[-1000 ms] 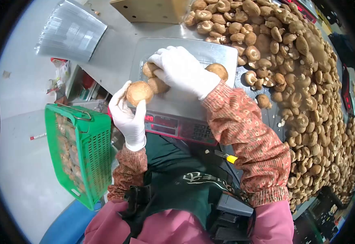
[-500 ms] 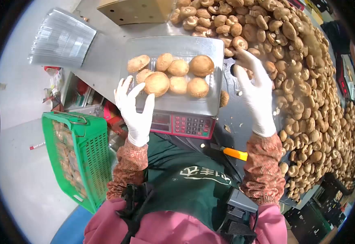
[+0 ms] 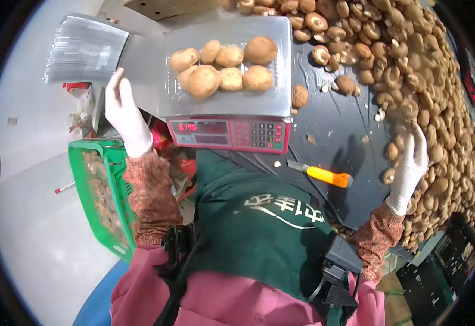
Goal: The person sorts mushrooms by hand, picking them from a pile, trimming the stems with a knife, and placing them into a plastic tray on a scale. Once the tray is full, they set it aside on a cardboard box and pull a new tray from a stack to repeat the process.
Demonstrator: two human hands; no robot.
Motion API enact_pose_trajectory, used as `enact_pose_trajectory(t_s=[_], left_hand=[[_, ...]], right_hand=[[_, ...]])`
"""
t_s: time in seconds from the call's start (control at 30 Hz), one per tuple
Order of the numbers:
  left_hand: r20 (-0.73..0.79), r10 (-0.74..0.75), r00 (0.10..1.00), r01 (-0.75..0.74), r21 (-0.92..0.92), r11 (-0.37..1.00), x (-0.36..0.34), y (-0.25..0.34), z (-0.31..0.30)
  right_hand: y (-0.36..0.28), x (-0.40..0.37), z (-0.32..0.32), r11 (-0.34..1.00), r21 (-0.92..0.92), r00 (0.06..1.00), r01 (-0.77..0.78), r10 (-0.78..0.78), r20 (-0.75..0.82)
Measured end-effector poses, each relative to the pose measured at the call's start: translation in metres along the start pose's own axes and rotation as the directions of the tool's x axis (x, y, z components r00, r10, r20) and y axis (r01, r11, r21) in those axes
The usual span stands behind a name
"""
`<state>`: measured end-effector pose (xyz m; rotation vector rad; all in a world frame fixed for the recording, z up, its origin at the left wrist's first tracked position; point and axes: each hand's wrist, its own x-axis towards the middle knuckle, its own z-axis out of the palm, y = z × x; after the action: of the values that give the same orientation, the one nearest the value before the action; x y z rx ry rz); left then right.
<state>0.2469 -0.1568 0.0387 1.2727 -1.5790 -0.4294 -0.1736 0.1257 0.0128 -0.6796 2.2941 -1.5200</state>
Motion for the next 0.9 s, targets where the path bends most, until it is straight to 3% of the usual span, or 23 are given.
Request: enact_pose_trajectory(t_s=[0.07, 0.17, 0.2, 0.27, 0.37, 0.4, 0.43, 0.47, 0.5, 0.53, 0.6, 0.63, 0.67, 0.7, 0.77, 0.8, 0.83, 0.9], left_hand=[[0.031, 0.012, 0.999, -0.01, -0.067, 0.998, 0.009, -0.001, 0.005], [0.208, 0.19, 0.96, -0.21, 0.082, 0.974, 0.006, 0.011, 0.026], [0.296, 0.266, 0.917, -0.309, 0.109, 0.945, 0.003, 0.004, 0.034], [0.519, 0.446, 0.729, -0.627, 0.246, 0.739, 0.002, 0.001, 0.049], [0.678, 0.407, 0.613, -0.733, 0.294, 0.614, 0.0, 0.001, 0.064], [0.691, 0.399, 0.603, -0.715, 0.245, 0.655, 0.0, 0.011, 0.072], [0.72, 0.345, 0.602, -0.607, 0.131, 0.784, -0.002, 0.02, 0.078], [0.669, 0.378, 0.64, -0.564, 0.074, 0.823, -0.007, 0.013, 0.085], [0.634, 0.358, 0.685, -0.447, -0.021, 0.894, -0.015, 0.015, 0.093], [0.591, 0.448, 0.671, -0.619, 0.113, 0.777, -0.013, -0.006, 0.086], [0.604, 0.442, 0.663, -0.638, 0.148, 0.755, -0.014, -0.006, 0.087], [0.607, 0.439, 0.662, -0.646, 0.165, 0.745, -0.012, -0.012, 0.085], [0.608, 0.437, 0.662, -0.654, 0.184, 0.734, -0.01, -0.018, 0.084], [0.608, 0.436, 0.663, -0.661, 0.202, 0.723, -0.011, -0.022, 0.085], [0.605, 0.42, 0.677, -0.649, 0.22, 0.728, -0.014, -0.022, 0.085], [0.602, 0.413, 0.683, -0.645, 0.231, 0.729, -0.014, -0.024, 0.084], [0.632, 0.414, 0.655, -0.664, 0.22, 0.715, -0.009, -0.036, 0.083], [0.592, 0.397, 0.701, -0.612, 0.215, 0.761, -0.013, -0.03, 0.079]], right_hand=[[0.008, -0.004, -0.012, 0.996, -0.081, 0.998, 0.045, -0.047, -0.034], [0.01, -0.014, -0.026, 0.991, -0.115, 0.996, 0.061, -0.068, -0.054], [0.014, -0.015, -0.031, 0.989, -0.118, 0.992, 0.091, -0.1, -0.073], [0.005, -0.024, -0.04, 0.986, -0.163, 0.995, 0.029, -0.044, -0.089], [0.018, -0.027, -0.079, 0.966, -0.247, 0.978, 0.076, -0.121, -0.169], [0.021, -0.029, -0.101, 0.952, -0.295, 0.964, 0.088, -0.156, -0.216], [0.027, -0.03, -0.123, 0.962, -0.259, 0.943, 0.088, -0.165, -0.29], [0.033, -0.033, -0.149, 0.922, -0.377, 0.92, 0.084, -0.218, -0.327], [0.039, -0.039, -0.169, 0.939, -0.339, 0.896, 0.061, -0.201, -0.397], [0.04, -0.045, -0.177, 0.958, -0.283, 0.875, 0.053, -0.181, -0.448], [0.036, -0.062, -0.188, 0.908, -0.416, 0.864, -0.045, -0.173, -0.472], [0.05, -0.067, -0.184, 0.938, -0.346, 0.867, -0.015, -0.16, -0.472], [0.059, -0.077, -0.177, 0.961, -0.256, 0.894, -0.105, -0.022, -0.448], [0.081, -0.082, -0.17, 0.92, -0.387, 0.903, -0.061, -0.114, -0.413], [0.091, -0.091, -0.134, 0.939, -0.314, 0.944, -0.142, 0.034, -0.328], [0.094, -0.092, -0.114, 0.925, -0.256, 0.928, -0.281, 0.194, -0.317], [0.117, -0.092, -0.096, 0.891, -0.41, 0.946, -0.194, 0.059, -0.32], [0.124, -0.085, -0.071, 0.767, -0.633, 0.968, -0.109, -0.061, -0.242]])
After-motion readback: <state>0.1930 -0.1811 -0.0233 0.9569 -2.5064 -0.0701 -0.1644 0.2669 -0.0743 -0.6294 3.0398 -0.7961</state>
